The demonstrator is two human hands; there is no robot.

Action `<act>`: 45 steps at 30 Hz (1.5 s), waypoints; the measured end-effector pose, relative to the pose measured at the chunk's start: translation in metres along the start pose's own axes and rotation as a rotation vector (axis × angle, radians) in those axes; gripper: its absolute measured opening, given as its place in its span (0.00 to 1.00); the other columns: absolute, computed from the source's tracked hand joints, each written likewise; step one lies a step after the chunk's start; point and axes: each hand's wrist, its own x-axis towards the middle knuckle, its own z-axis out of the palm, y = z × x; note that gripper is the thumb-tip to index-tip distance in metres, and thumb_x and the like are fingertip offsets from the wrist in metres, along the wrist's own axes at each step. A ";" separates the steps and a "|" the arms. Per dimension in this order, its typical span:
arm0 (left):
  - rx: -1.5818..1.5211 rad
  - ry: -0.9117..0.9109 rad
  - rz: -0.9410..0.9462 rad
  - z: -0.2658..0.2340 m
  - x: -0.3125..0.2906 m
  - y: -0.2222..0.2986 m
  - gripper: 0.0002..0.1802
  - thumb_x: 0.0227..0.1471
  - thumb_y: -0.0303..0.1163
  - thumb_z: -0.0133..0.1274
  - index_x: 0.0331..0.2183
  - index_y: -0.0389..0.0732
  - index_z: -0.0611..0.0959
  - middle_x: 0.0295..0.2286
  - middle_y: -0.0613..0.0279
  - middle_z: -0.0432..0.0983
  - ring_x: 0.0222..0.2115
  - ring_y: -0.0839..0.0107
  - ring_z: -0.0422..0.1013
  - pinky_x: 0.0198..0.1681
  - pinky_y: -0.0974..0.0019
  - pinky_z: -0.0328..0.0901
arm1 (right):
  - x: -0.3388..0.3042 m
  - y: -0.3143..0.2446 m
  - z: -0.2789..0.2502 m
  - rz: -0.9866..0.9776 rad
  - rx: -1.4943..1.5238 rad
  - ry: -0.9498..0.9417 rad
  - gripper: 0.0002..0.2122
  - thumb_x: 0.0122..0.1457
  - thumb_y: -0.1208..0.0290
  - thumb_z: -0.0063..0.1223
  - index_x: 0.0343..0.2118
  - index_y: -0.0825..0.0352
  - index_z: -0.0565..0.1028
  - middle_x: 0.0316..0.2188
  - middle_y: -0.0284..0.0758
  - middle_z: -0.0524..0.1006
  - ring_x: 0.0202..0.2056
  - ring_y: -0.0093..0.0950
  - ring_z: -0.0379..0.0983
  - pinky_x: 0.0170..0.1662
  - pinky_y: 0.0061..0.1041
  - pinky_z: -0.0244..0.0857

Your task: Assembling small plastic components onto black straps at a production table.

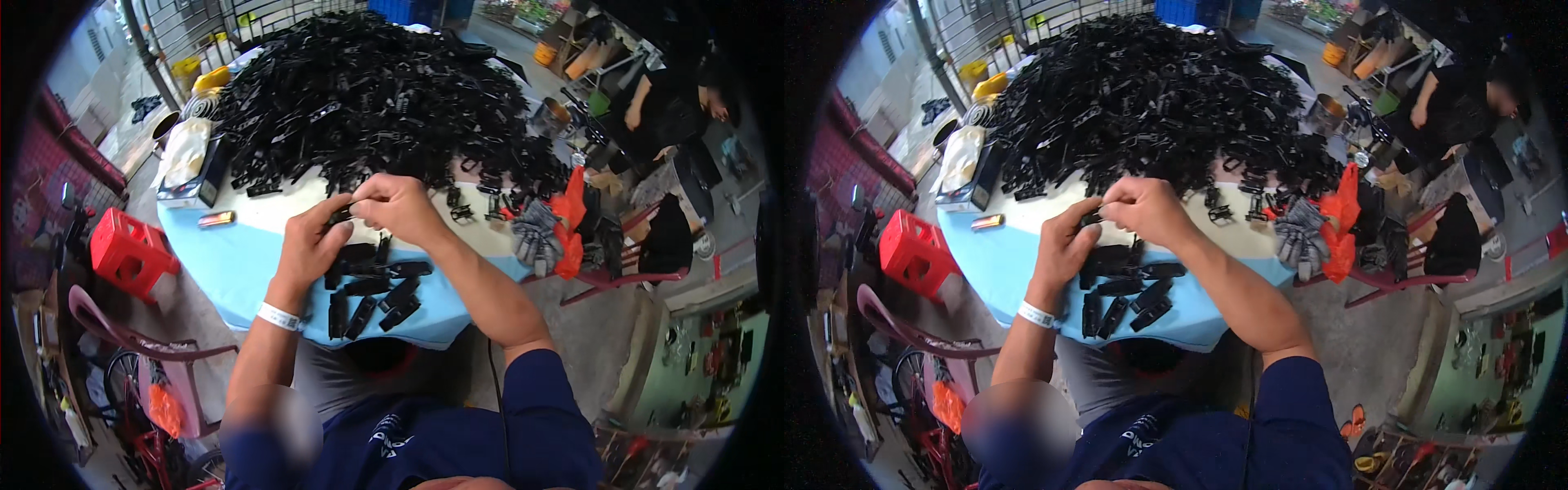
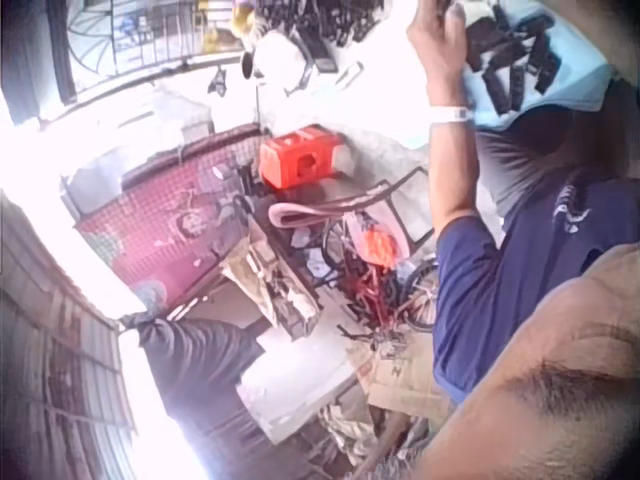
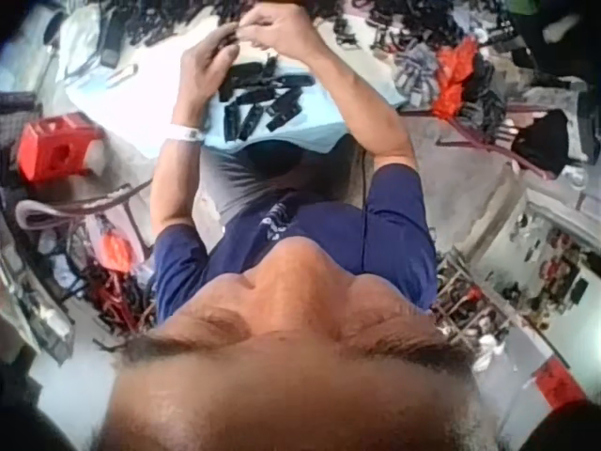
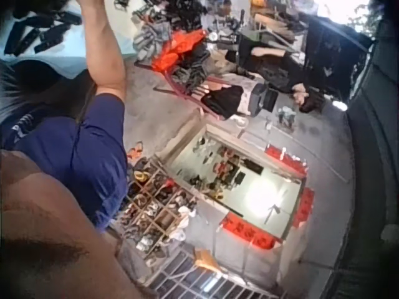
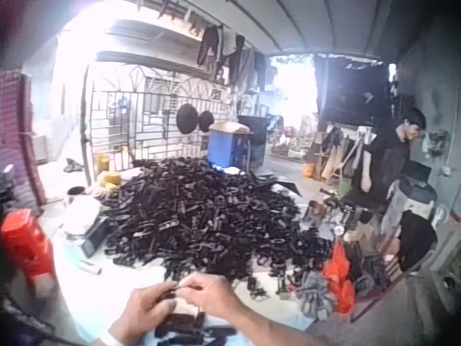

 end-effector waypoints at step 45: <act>-0.044 0.136 -0.204 0.003 0.000 -0.011 0.21 0.50 0.27 0.64 0.47 0.37 0.84 0.23 0.56 0.82 0.21 0.77 0.76 0.28 0.71 0.70 | -0.005 0.008 0.028 -0.527 -0.034 0.287 0.09 0.56 0.86 0.64 0.38 0.69 0.76 0.36 0.27 0.76 0.35 0.13 0.73 0.38 0.13 0.69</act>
